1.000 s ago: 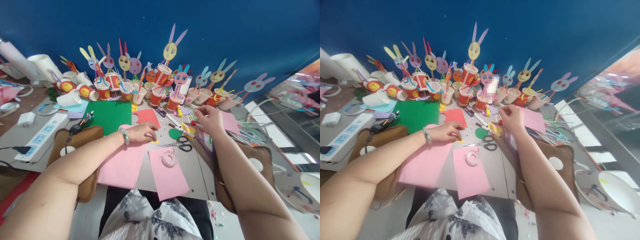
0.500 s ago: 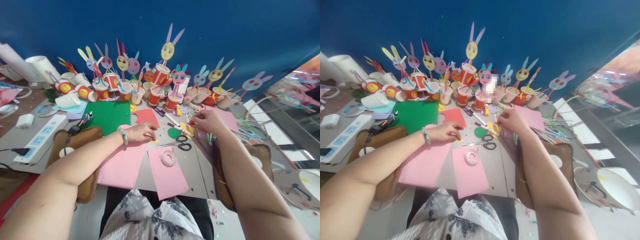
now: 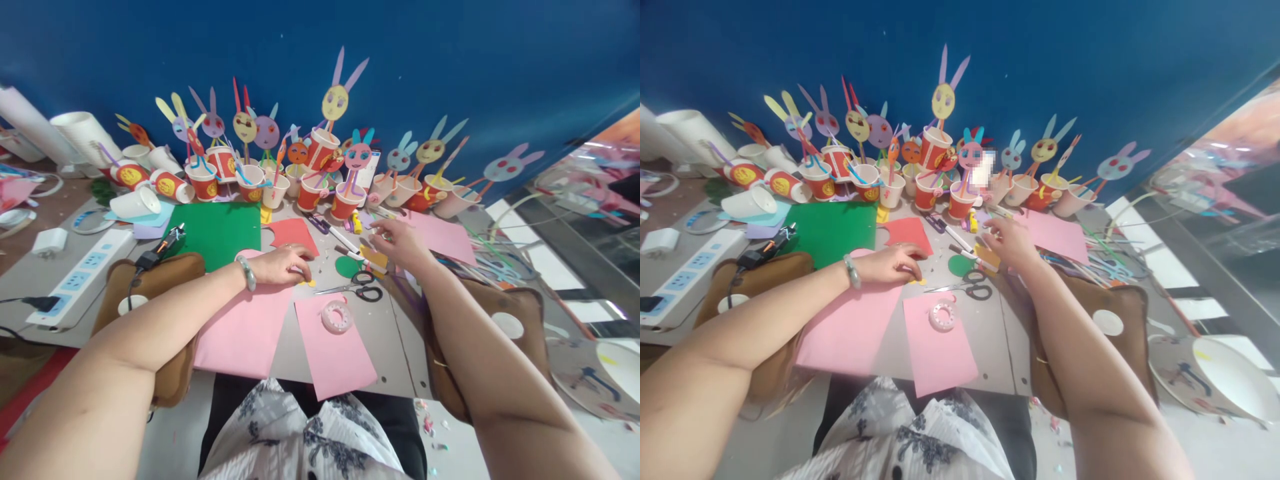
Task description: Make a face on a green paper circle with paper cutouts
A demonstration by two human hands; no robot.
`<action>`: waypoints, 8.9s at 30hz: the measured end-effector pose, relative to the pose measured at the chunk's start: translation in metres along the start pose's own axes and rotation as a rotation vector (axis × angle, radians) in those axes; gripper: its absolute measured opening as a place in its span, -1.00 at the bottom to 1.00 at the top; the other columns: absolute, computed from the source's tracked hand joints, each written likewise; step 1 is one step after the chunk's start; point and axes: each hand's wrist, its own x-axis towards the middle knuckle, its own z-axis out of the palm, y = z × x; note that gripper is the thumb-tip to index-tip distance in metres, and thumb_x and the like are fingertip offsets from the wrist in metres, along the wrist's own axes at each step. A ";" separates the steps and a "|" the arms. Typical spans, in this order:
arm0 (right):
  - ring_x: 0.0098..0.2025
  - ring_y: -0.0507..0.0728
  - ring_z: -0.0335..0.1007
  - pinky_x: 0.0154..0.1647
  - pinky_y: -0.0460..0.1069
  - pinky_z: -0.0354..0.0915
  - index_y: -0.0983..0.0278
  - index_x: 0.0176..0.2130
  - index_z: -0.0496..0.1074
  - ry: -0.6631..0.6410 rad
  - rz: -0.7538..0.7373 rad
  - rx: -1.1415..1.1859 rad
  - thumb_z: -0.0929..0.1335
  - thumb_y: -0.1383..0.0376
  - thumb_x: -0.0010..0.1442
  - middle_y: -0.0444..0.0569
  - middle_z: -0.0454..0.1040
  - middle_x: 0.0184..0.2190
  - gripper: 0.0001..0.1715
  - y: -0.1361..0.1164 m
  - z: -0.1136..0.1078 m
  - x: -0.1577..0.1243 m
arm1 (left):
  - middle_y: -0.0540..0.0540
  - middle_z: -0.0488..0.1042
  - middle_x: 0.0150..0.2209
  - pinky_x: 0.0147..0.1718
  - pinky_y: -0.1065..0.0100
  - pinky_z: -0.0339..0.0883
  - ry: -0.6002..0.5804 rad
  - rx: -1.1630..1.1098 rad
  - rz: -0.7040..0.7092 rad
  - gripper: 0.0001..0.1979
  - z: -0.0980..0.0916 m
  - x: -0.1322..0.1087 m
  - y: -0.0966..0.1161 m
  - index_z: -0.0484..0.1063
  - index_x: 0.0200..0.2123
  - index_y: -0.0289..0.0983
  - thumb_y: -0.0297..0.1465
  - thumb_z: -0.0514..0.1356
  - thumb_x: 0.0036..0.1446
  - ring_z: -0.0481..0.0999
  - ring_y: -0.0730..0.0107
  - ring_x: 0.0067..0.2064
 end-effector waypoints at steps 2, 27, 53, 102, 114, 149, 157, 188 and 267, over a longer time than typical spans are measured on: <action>0.02 0.34 0.38 0.00 0.19 0.21 0.20 0.06 0.51 0.032 -0.141 -0.175 0.31 0.13 0.23 0.16 0.53 -0.03 -0.55 -0.003 0.012 0.000 | -0.22 0.42 0.12 0.16 0.14 0.26 -0.002 0.008 0.010 -0.81 0.000 0.000 0.000 0.64 -0.20 -0.20 -0.45 0.22 0.20 0.40 0.14 0.19; -0.23 0.28 0.40 -0.06 0.18 0.17 0.22 -0.26 0.38 0.297 -0.004 -0.105 0.29 0.23 0.19 0.09 0.51 -0.34 -0.87 -0.015 0.019 -0.005 | -0.24 0.43 0.12 0.14 0.12 0.28 0.013 -0.046 0.004 -0.82 0.001 0.000 -0.001 0.64 -0.22 -0.20 -0.47 0.23 0.16 0.41 0.10 0.18; -0.61 0.00 0.11 -0.58 -0.06 -0.01 0.24 -0.28 0.51 -0.313 0.070 0.826 0.42 0.05 0.08 -0.20 0.27 -0.65 -0.68 -0.077 0.024 -0.042 | -0.20 0.41 0.09 0.18 0.11 0.18 -0.017 -0.025 0.006 -0.78 0.000 -0.001 -0.005 0.63 -0.17 -0.17 -0.45 0.20 0.19 0.37 0.12 0.17; -0.49 0.04 0.29 -0.44 -0.06 0.22 0.24 -0.35 0.47 0.043 -0.141 0.512 0.36 0.12 0.17 -0.12 0.46 -0.51 -0.76 -0.081 0.047 -0.044 | -0.22 0.47 0.07 0.11 0.16 0.26 0.018 0.104 0.105 -0.76 0.000 -0.002 -0.006 0.55 -0.05 -0.21 -0.43 0.22 0.22 0.45 0.17 0.10; -0.61 0.01 0.22 -0.60 -0.06 0.16 0.18 -0.30 0.32 -0.098 0.077 1.006 0.29 -0.23 0.22 -0.21 0.28 -0.61 -0.45 -0.074 0.056 -0.039 | -0.20 0.48 0.01 0.04 0.18 0.26 0.009 0.136 0.110 -0.75 -0.002 -0.003 0.001 0.57 -0.03 -0.17 -0.39 0.18 0.26 0.45 0.16 0.05; -0.68 -0.02 0.17 -0.60 -0.07 0.21 0.20 -0.28 0.33 -0.162 0.016 0.899 0.41 -0.11 0.16 -0.27 0.29 -0.68 -0.53 -0.082 0.053 -0.045 | -0.23 0.50 -0.02 0.02 0.14 0.28 0.016 0.131 0.173 -0.79 -0.003 -0.003 -0.003 0.61 -0.11 -0.18 -0.39 0.20 0.25 0.45 0.15 0.02; -0.60 0.00 0.24 -0.59 -0.09 0.16 0.23 -0.28 0.39 -0.105 -0.062 0.685 0.40 0.05 0.18 -0.15 0.42 -0.54 -0.70 -0.082 0.049 -0.049 | -0.21 0.51 -0.03 0.05 0.14 0.27 -0.020 0.164 0.161 -0.77 -0.005 -0.003 -0.001 0.59 -0.06 -0.17 -0.37 0.18 0.27 0.44 0.16 0.04; -0.47 0.11 0.40 -0.39 -0.02 0.27 0.21 -0.25 0.35 -0.154 -0.277 0.270 0.30 0.16 0.22 -0.08 0.48 -0.45 -0.84 -0.088 0.043 -0.053 | -0.22 0.49 -0.06 -0.03 0.24 0.30 -0.030 0.262 0.177 -0.77 -0.009 -0.005 0.006 0.57 -0.05 -0.24 -0.40 0.17 0.29 0.45 0.21 -0.01; -0.50 0.08 0.34 -0.44 -0.04 0.22 0.19 -0.32 0.31 -0.118 -0.151 0.313 0.31 0.15 0.15 -0.12 0.44 -0.51 -0.83 -0.089 0.037 -0.053 | -0.20 0.46 -0.11 -0.09 0.23 0.25 -0.015 0.356 0.188 -0.73 0.000 -0.007 0.009 0.51 0.02 -0.22 -0.33 0.09 0.36 0.38 0.21 -0.07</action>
